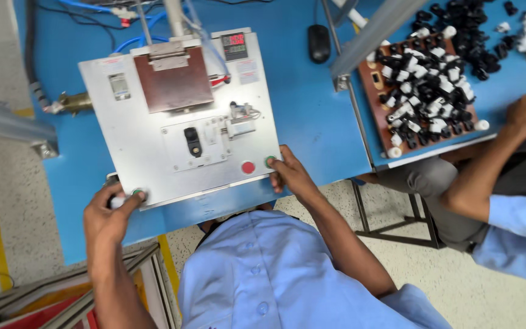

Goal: The person operates a benchtop testing machine by placing small black and white plastic parts into a fixture, pressing buttons to run the machine, and removing the parts. The person repeats this cycle multiple times, handling parts one at a time.

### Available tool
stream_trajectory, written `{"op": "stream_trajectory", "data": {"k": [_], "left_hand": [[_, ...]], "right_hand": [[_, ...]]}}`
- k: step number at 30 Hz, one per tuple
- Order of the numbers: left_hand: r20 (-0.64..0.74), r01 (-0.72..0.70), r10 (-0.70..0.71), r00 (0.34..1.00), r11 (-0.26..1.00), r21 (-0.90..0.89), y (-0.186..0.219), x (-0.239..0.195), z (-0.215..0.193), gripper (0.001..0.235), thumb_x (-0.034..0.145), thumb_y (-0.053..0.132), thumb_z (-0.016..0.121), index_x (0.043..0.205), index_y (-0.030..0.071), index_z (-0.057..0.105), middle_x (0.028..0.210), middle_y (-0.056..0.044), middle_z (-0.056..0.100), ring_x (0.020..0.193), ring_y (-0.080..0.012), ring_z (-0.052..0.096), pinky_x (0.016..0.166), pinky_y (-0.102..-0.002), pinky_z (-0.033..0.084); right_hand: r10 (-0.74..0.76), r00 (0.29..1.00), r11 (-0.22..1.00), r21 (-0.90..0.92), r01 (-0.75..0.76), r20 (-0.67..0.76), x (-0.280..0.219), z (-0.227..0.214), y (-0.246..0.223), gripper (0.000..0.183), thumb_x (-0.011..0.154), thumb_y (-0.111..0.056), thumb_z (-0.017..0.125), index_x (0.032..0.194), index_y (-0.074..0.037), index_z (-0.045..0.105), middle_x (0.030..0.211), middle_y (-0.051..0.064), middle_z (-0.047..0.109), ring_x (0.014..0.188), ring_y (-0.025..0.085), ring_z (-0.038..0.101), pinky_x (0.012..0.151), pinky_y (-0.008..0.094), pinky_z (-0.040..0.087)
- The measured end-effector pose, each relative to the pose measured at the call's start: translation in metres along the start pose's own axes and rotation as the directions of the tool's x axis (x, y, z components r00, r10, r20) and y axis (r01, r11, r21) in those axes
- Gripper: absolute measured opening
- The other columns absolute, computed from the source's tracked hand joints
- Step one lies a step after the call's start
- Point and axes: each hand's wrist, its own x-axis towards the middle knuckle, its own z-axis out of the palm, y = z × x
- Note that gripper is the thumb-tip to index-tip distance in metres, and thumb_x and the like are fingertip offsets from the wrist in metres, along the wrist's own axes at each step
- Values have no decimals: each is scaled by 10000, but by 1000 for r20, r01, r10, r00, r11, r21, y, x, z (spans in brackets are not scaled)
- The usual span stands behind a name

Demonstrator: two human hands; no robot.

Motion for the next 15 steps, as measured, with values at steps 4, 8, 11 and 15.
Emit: {"op": "stream_trajectory", "data": {"k": [4, 8, 11, 15], "left_hand": [[-129, -206, 303, 944, 848, 489, 63, -15, -1, 287, 916, 232, 873, 1163, 101, 809, 949, -104, 722, 820, -253, 665, 700, -392, 492], [6, -496, 516, 857, 820, 288, 127, -23, 27, 260, 960, 302, 797, 1166, 144, 798, 944, -86, 722, 752, -270, 659, 653, -416, 493], [191, -632, 622, 759, 635, 445, 173, -16, 32, 234, 957, 310, 760, 1130, 156, 796, 967, -106, 745, 792, -306, 704, 683, -423, 536], [410, -591, 444, 797, 431, 682, 216, 6, 27, 216, 891, 361, 766, 1073, 256, 819, 857, -99, 762, 766, -326, 720, 694, -439, 551]], "right_hand": [[-50, 984, 999, -9, 52, 168, 2, -23, 7, 460, 1027, -372, 539, 1407, -120, 486, 764, 68, 719, 612, 135, 653, 590, 263, 538], [-256, 944, 922, -346, 173, -210, 7, -95, 3, 420, 991, -259, 619, 1389, -131, 584, 949, 89, 763, 737, 141, 710, 621, 290, 574], [-625, 650, 612, -788, 66, -431, 15, -170, -14, 267, 968, -194, 710, 1209, -77, 701, 1024, 115, 767, 802, 191, 727, 686, 361, 578], [-793, 497, 257, -933, -250, -352, 37, -242, -26, 354, 933, -294, 825, 1110, -22, 683, 1030, 228, 663, 808, 363, 700, 666, 465, 571]]}}
